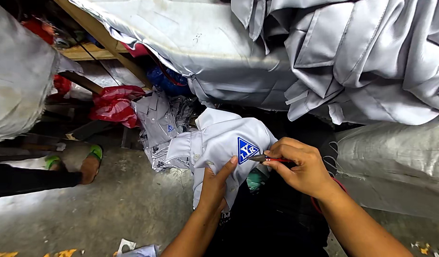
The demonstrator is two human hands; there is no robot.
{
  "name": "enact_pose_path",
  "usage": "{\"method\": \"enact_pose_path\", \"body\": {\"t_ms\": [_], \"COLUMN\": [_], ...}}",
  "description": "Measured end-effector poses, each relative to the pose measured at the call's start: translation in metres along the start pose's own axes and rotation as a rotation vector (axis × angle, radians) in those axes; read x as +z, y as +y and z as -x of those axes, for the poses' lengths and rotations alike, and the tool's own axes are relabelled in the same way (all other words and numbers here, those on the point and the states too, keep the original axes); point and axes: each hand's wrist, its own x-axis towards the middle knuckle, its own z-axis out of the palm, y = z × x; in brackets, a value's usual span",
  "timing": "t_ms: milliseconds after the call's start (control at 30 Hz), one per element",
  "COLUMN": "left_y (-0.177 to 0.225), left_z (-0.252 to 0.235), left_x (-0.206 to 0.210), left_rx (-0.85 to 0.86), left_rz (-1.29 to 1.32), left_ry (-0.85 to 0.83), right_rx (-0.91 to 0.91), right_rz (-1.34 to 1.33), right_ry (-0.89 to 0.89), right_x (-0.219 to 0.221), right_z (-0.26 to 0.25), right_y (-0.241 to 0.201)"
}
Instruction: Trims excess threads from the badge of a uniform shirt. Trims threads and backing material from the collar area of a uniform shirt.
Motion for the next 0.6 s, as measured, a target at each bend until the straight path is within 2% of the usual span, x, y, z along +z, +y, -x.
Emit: {"method": "enact_pose_path", "body": {"t_ms": [267,600], "left_y": [0.0018,-0.0002], "left_z": [0.0012,0.0011], "left_x": [0.0009,0.0003], "left_rx": [0.029,0.036], "left_rz": [-0.042,-0.041], "left_ry": [0.005,0.001], "right_rx": [-0.008,-0.022], "right_rz": [0.050,0.090], "right_ry": [0.066,0.066], "right_x": [-0.0029,-0.0022], "right_z": [-0.0013,-0.0013], "right_y": [-0.0044,-0.0050]}}
